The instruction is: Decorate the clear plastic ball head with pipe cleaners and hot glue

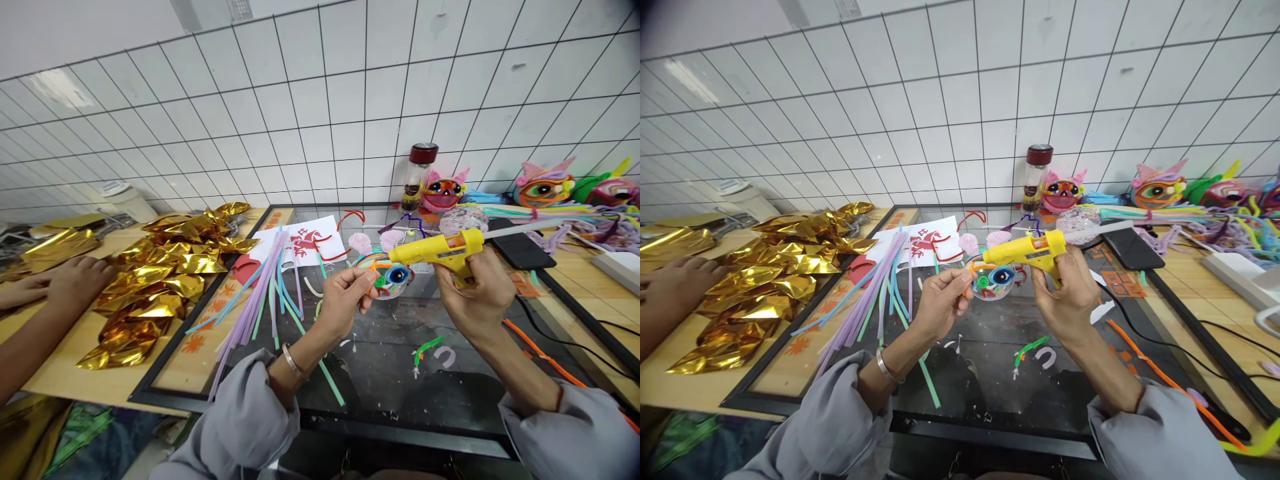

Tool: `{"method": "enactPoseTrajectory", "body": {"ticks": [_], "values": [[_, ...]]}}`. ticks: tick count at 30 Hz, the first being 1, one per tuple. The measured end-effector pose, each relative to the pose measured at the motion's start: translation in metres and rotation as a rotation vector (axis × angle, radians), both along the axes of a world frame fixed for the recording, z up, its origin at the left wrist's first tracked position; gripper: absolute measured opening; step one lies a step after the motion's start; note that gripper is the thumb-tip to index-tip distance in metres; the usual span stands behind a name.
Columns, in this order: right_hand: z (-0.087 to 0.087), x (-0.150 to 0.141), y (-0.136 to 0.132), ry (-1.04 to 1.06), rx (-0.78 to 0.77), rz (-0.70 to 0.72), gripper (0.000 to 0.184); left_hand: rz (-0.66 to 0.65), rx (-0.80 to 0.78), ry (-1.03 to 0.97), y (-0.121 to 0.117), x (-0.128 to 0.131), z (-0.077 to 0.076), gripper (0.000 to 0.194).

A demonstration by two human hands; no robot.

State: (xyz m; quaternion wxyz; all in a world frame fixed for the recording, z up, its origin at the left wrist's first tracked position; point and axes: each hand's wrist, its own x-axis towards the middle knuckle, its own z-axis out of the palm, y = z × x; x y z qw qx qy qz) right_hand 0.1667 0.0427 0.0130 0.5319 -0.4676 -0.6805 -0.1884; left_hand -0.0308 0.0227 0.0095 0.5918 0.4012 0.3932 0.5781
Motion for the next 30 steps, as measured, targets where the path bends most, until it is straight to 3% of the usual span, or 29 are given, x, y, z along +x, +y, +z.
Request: {"method": "enactPoseTrajectory", "body": {"ticks": [30], "values": [[-0.0019, 0.0002, 0.0001, -0.062, 0.093, 0.001, 0.024, -0.017, 0.004, -0.011, 0.0009, -0.0011, -0.0032, 0.039]]}}
